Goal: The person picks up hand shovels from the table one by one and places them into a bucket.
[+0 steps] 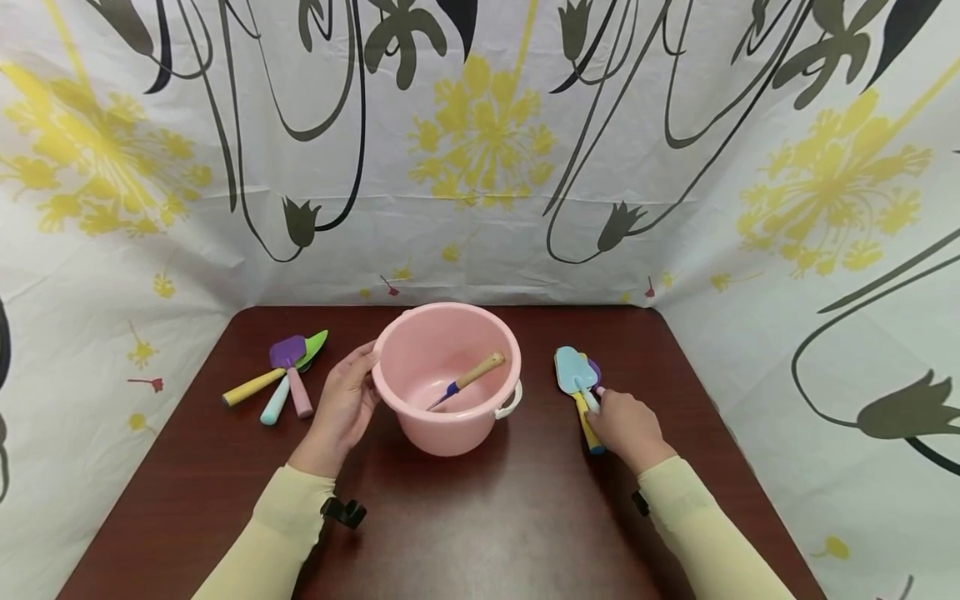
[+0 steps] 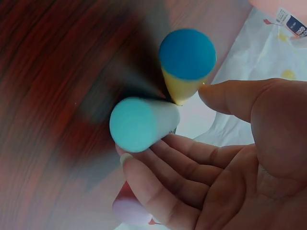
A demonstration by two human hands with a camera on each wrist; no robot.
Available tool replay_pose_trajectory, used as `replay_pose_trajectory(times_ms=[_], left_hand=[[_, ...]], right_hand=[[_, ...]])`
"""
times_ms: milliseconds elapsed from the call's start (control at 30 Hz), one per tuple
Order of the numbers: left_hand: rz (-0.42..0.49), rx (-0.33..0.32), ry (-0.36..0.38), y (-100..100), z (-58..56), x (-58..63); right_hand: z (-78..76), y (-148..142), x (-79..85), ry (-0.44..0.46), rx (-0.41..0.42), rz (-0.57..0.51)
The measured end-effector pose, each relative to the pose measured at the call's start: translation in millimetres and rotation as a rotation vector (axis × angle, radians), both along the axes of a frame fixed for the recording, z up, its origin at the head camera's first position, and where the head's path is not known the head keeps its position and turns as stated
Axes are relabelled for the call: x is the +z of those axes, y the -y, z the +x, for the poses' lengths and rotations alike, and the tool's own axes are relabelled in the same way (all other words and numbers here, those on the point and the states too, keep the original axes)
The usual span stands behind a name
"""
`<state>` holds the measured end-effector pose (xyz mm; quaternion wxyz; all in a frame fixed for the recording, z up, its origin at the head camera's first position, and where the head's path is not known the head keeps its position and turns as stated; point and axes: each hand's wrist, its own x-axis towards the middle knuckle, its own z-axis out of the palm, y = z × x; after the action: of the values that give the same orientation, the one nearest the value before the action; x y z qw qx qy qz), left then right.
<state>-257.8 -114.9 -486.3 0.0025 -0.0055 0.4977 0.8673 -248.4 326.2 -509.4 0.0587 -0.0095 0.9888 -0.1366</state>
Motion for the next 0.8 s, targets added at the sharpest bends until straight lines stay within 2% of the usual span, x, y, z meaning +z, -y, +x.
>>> replay_pose_trajectory(times_ms=[300, 567, 800], left_hand=[[0.000, -0.002, 0.011, -0.5, 0.4, 1.6], [0.009, 0.006, 0.009, -0.7, -0.4, 1.0], [0.003, 0.002, 0.011, -0.1, -0.7, 0.4]], right_hand=[[-2.2, 3.7, -3.1, -0.010, -0.012, 0.039], [-3.9, 7.5, 0.6, -0.043, 0.000, 0.087], [-5.6, 8.5, -0.3, -0.045, -0.002, 0.075]])
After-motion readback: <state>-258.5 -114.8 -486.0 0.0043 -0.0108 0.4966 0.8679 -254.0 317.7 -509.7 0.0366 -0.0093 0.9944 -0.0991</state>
